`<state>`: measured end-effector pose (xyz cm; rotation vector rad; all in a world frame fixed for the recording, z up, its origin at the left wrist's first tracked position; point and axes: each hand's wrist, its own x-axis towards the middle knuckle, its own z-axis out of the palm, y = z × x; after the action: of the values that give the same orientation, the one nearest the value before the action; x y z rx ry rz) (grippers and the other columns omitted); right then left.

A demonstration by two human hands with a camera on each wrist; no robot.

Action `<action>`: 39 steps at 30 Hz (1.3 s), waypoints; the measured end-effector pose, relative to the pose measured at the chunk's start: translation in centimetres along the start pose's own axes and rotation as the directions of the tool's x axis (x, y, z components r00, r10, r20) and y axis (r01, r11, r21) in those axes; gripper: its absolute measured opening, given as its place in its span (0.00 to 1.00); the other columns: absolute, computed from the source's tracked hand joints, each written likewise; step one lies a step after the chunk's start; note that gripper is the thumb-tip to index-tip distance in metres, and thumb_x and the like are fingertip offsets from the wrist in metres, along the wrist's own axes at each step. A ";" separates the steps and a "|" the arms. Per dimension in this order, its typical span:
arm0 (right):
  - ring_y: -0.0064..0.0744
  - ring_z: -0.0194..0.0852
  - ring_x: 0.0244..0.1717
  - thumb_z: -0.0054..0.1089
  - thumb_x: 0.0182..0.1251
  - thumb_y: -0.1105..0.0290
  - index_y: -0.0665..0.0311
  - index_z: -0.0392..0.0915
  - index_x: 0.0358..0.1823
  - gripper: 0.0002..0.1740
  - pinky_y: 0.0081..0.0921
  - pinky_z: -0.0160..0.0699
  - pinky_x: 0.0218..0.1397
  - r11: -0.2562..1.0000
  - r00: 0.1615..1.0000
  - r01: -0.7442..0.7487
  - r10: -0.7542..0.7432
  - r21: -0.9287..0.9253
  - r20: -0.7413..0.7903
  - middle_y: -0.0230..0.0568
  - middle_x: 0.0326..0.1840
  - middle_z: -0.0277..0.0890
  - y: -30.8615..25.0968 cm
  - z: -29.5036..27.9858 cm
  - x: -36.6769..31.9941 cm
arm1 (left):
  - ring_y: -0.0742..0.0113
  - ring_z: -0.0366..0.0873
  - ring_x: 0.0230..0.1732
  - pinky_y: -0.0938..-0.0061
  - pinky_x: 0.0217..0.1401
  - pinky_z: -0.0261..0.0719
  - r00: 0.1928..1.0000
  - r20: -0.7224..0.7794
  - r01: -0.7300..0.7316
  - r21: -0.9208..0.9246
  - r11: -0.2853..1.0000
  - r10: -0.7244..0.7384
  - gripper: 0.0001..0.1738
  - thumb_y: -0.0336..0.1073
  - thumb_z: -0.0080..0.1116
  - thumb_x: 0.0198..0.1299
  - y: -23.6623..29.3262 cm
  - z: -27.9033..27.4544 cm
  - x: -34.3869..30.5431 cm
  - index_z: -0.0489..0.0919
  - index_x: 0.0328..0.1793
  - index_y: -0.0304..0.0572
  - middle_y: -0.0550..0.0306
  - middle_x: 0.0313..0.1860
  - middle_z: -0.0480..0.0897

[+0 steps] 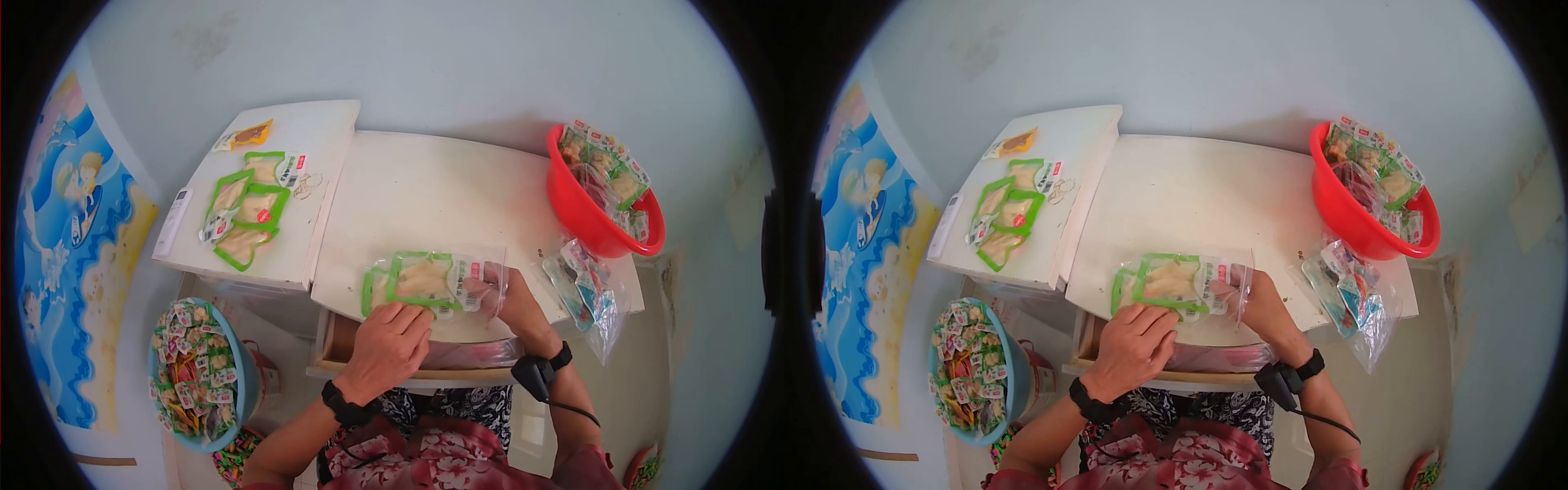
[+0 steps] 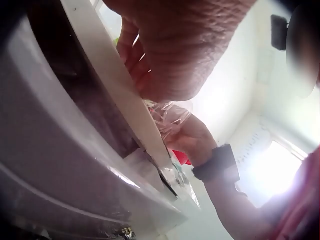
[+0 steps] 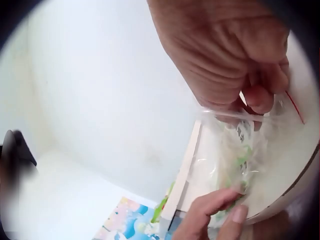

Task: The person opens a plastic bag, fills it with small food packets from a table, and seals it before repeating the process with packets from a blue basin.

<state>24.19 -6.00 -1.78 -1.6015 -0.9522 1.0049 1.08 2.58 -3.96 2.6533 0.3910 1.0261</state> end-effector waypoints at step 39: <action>0.44 0.81 0.30 0.77 0.64 0.65 0.70 0.77 0.58 0.26 0.39 0.79 0.37 0.830 0.923 0.301 -0.377 -0.470 -0.073 0.50 0.33 0.82 1.2 1.1 3.8 | 0.49 0.81 0.54 0.64 0.49 0.87 0.963 -0.163 0.219 0.003 0.976 -0.216 0.16 0.24 0.69 0.60 -4.6 -0.2 3.1 0.82 0.55 0.33 0.46 0.59 0.78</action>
<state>24.61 -2.39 -3.78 -1.7686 -1.3697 0.4074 2.47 8.00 -3.46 2.4828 0.7143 1.1731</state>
